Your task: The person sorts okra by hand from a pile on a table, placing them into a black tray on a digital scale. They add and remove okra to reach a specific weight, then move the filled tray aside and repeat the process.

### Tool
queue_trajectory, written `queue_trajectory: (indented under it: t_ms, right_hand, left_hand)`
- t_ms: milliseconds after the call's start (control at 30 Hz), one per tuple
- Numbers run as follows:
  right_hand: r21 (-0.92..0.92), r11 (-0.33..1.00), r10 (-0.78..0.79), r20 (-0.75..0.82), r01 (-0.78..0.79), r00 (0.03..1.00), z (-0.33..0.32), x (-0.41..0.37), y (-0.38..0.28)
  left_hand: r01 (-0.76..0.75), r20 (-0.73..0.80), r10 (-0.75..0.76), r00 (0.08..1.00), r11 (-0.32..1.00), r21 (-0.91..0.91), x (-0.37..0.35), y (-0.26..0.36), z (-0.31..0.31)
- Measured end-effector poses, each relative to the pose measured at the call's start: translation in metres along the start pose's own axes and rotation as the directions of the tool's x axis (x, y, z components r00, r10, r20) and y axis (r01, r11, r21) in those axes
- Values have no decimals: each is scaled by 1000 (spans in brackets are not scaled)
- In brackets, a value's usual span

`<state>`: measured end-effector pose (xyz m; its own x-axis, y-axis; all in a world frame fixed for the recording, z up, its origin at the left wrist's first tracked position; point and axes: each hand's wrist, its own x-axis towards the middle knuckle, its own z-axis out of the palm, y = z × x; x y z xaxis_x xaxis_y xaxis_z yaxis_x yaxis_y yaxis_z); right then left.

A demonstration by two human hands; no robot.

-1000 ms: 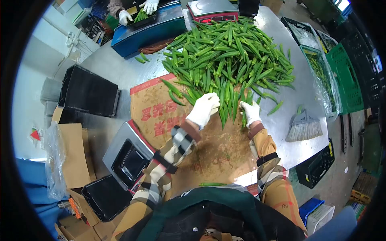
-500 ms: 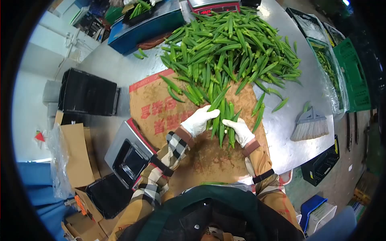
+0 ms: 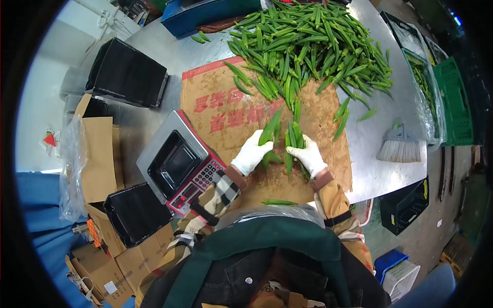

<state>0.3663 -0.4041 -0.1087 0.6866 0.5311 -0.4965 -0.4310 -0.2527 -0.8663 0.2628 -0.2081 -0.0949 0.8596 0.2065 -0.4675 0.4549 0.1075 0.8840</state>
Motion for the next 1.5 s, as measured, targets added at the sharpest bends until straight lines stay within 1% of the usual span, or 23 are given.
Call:
queue_trajectory:
  t_ms: [33,133,200,267,400,433,467,500,567,600,700,767,800,833,900,967,1000,1033,1067,1133,1267,1400,1500]
  right_hand:
    - [-686,710,-328,-124,158,937,-5,5,25]
    - [-547,783,-496,-260,296,829,-19,6,52]
    - [-327,904,-391,-369,276,843,-39,6,63]
    - [-323,923,-338,-412,211,846,-55,-11,53]
    - [-426,887,-384,-463,179,799,-59,-47,56]
    - [-479,851,-435,-414,216,800,-51,-53,63]
    - [-528,811,-482,-362,251,798,-43,-58,69]
    - [-744,598,-645,-227,298,730,-28,-69,55]
    - [-878,441,-587,-125,187,800,-12,-71,56]
    - [-923,363,-552,-101,130,828,-7,-70,62]
    - [-953,302,-414,-115,17,903,-1,-69,70]
    - [-947,322,-341,-115,1,933,-3,-75,67]
    - [-885,466,-244,-144,-14,959,-9,-77,70]
    - [-803,595,-144,-157,-42,977,-18,-77,71]
    - [-512,853,34,-149,-106,988,-22,-82,48]
    - [-517,855,-92,-207,-29,974,-26,-70,43]
    - [-523,852,-152,-233,8,960,-28,-62,40]
    - [-535,841,-248,-244,84,937,-22,-54,31]
    - [-684,720,-379,-243,119,893,-15,-45,22]
    - [-847,520,-559,-241,109,793,-7,-18,36]
    - [-911,413,-421,-174,18,890,-4,6,40]
    - [-925,378,-359,-123,24,925,-4,5,26]
    - [-912,411,-255,-114,1,960,-7,5,17]
  left_hand:
    - [-19,-108,84,991,866,499,0,-14,-4]
    - [-123,-261,247,933,902,414,-7,-46,-13]
    - [-62,-262,115,958,977,204,-12,-58,-28]
    - [113,-253,-128,959,991,-70,-32,-36,-32]
    - [-92,-359,46,932,990,-111,-56,-35,-31]
    - [-120,-370,102,924,992,-27,-60,-38,-30]
    - [-191,-354,262,898,956,223,-66,-44,-26]
    - [-253,-296,415,860,852,457,-71,-53,-20]
    - [-268,-113,580,807,529,805,-86,-58,-4]
    - [-96,-114,382,917,489,867,-95,-48,8]
    - [-12,-61,283,957,248,969,-83,-62,15]
    - [16,-48,134,990,231,973,-81,-61,13]
    - [27,-42,60,997,223,974,-81,-59,12]
    - [-35,6,80,997,368,929,-87,-67,3]
    - [30,-34,-5,999,615,788,-94,-53,-9]
    - [111,-81,-78,994,762,637,-93,-25,-18]
    - [129,-186,-20,982,793,595,-83,-15,-19]
    - [123,-278,73,958,770,626,-71,-14,-20]
    - [118,-360,173,917,744,657,-60,-16,-21]
    - [214,-375,176,910,575,790,-40,-15,-19]
    - [329,-428,196,882,395,858,-12,-38,-20]
    - [250,-412,344,844,426,870,-6,-61,-24]
    - [-78,-213,587,781,430,900,-18,-57,-31]
